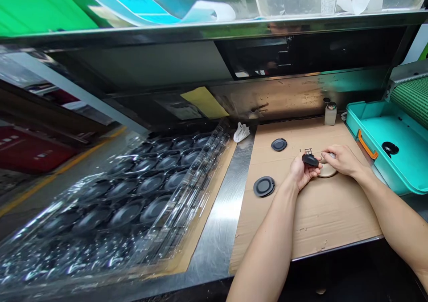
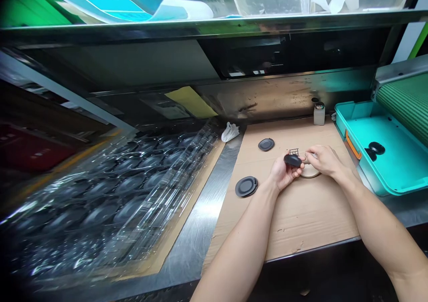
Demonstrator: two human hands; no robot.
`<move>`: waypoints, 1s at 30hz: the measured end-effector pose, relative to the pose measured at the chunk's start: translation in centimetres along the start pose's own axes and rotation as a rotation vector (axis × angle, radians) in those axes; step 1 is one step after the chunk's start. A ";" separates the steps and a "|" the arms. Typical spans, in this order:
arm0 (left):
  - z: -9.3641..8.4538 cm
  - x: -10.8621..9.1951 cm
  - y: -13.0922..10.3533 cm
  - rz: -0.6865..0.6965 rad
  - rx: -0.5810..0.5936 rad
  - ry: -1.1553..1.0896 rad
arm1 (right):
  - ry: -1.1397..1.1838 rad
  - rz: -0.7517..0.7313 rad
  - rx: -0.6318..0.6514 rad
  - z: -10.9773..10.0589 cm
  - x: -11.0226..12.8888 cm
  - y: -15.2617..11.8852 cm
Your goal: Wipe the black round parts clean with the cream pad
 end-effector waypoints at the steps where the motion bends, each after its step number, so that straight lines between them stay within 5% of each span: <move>1: 0.2 0.2 0.0 0.020 0.003 0.051 | 0.022 -0.035 0.002 0.1 0.1 0.0; 18: 1.3 1.5 -0.1 0.194 -0.080 0.408 | -0.001 -0.155 0.163 0.0 -0.1 -0.1; 30: 1.5 1.2 -0.2 0.226 -0.041 0.509 | -0.280 -0.185 0.057 0.2 0.5 -0.3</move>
Point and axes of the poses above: each hand's wrist, its own y-axis towards the middle knuckle, its own z-axis out of the palm, x = y × z, the point moved 2 cm from there along y, towards the middle knuckle, and after that the axes turned 2 degrees about -x, right-handed, at the moved point
